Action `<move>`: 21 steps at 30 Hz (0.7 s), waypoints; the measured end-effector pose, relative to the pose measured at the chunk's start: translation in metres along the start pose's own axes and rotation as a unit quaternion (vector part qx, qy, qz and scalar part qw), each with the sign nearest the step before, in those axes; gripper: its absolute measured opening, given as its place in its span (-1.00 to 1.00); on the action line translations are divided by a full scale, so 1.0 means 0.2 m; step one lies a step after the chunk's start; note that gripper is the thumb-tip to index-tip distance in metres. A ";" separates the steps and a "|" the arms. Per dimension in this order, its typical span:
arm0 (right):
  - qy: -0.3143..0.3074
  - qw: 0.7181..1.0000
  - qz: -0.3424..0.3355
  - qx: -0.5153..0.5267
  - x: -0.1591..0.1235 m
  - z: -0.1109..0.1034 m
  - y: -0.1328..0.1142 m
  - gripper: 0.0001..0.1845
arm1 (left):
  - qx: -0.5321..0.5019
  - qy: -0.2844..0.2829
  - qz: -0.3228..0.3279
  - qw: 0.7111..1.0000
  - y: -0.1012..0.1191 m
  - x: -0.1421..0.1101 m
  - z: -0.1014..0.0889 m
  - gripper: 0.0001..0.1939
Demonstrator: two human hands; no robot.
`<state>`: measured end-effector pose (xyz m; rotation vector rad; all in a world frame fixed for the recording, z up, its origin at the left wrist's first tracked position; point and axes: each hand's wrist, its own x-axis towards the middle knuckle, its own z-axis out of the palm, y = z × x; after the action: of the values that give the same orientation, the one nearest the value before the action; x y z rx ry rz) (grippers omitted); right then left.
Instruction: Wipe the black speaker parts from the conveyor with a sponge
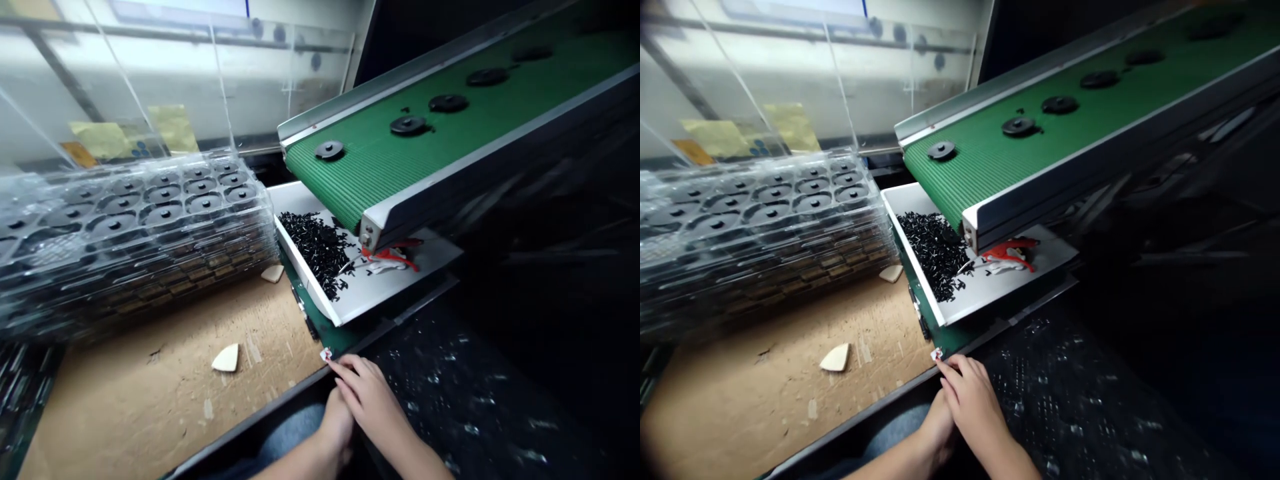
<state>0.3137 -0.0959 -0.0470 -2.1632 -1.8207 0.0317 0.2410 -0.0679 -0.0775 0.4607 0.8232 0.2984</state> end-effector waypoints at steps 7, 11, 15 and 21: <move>0.095 0.987 0.116 -0.050 -0.38 0.00 0.19 -0.66 | -0.004 -0.016 -0.013 1.000 0.04 0.10 -0.02 -0.85; 0.106 0.969 0.194 -0.109 -0.51 0.12 0.24 -0.48 | -0.005 -0.026 0.009 1.000 0.08 0.12 0.06 -0.80; 0.108 0.960 0.226 -0.127 -0.52 0.21 0.29 -0.39 | 0.035 -0.016 0.018 0.999 0.09 0.05 0.10 -0.62; 0.092 0.962 0.234 -0.103 -0.55 0.26 0.40 -0.29 | 0.159 -0.060 0.041 0.985 0.30 -0.16 0.12 -0.58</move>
<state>0.3572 -0.2023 -0.1369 -2.5966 -1.2260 -0.2550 0.2345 -0.0367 -0.0140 0.8060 0.7375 0.2127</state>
